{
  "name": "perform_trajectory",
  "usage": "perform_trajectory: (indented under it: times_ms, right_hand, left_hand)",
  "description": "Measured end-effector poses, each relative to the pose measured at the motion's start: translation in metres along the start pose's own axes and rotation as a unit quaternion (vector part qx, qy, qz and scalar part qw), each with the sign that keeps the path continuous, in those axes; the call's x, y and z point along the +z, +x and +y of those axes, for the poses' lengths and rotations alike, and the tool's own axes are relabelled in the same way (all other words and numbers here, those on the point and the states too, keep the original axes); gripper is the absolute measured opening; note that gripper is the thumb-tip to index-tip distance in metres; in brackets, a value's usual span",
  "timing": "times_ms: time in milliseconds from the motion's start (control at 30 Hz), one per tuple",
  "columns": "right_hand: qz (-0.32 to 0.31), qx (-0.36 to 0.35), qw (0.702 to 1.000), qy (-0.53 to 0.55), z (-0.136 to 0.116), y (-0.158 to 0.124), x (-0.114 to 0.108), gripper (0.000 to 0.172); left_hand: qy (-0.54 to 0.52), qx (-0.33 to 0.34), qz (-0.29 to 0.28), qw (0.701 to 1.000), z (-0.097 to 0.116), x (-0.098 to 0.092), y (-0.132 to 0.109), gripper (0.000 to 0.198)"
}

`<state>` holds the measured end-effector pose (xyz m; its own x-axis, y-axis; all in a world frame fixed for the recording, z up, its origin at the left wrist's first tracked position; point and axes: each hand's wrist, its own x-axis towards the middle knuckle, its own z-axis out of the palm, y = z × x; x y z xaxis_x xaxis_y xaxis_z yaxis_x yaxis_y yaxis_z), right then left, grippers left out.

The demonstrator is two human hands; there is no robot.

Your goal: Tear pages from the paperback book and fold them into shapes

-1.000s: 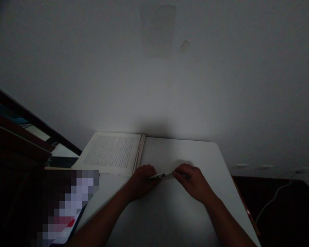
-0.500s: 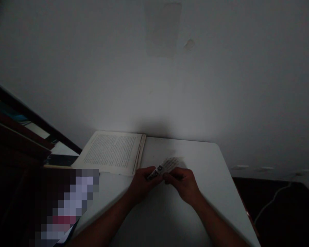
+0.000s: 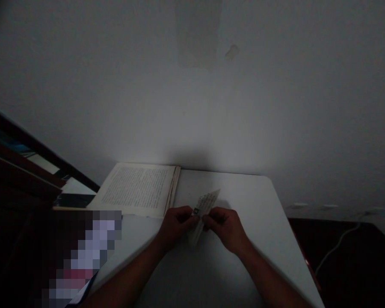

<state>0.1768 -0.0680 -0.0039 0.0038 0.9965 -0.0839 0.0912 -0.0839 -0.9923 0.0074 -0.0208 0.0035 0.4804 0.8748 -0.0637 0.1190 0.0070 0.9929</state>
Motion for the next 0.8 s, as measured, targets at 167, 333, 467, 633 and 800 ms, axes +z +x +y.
perform_trajectory:
  times_ms: [167,333,467,633,800]
  right_hand:
    - [-0.012,0.031,0.999,0.000,-0.0007,0.0001,0.0004,0.023]
    - [-0.002,0.042,0.999,0.008,-0.0025,-0.0006,0.0016,0.023]
    - [-0.012,0.038,0.999,0.002,-0.0005,0.0000,-0.0005,0.023]
    - [-0.026,0.030,0.999,0.013,0.0048,0.0009,-0.0048,0.022]
    - [-0.022,0.036,0.999,0.004,0.0029,0.0007,-0.0052,0.022]
  left_hand:
    - [0.000,-0.024,-0.004,1.000,0.0027,0.0016,-0.0014,0.025]
    - [0.024,-0.024,-0.015,0.999,0.0040,-0.0005,-0.0015,0.032]
    - [0.011,-0.010,-0.033,0.999,-0.0014,-0.0030,-0.0010,0.036]
    - [0.000,-0.029,-0.040,0.999,-0.0043,-0.0034,-0.0017,0.033]
    - [0.003,-0.018,-0.052,0.998,0.0003,-0.0030,-0.0029,0.033]
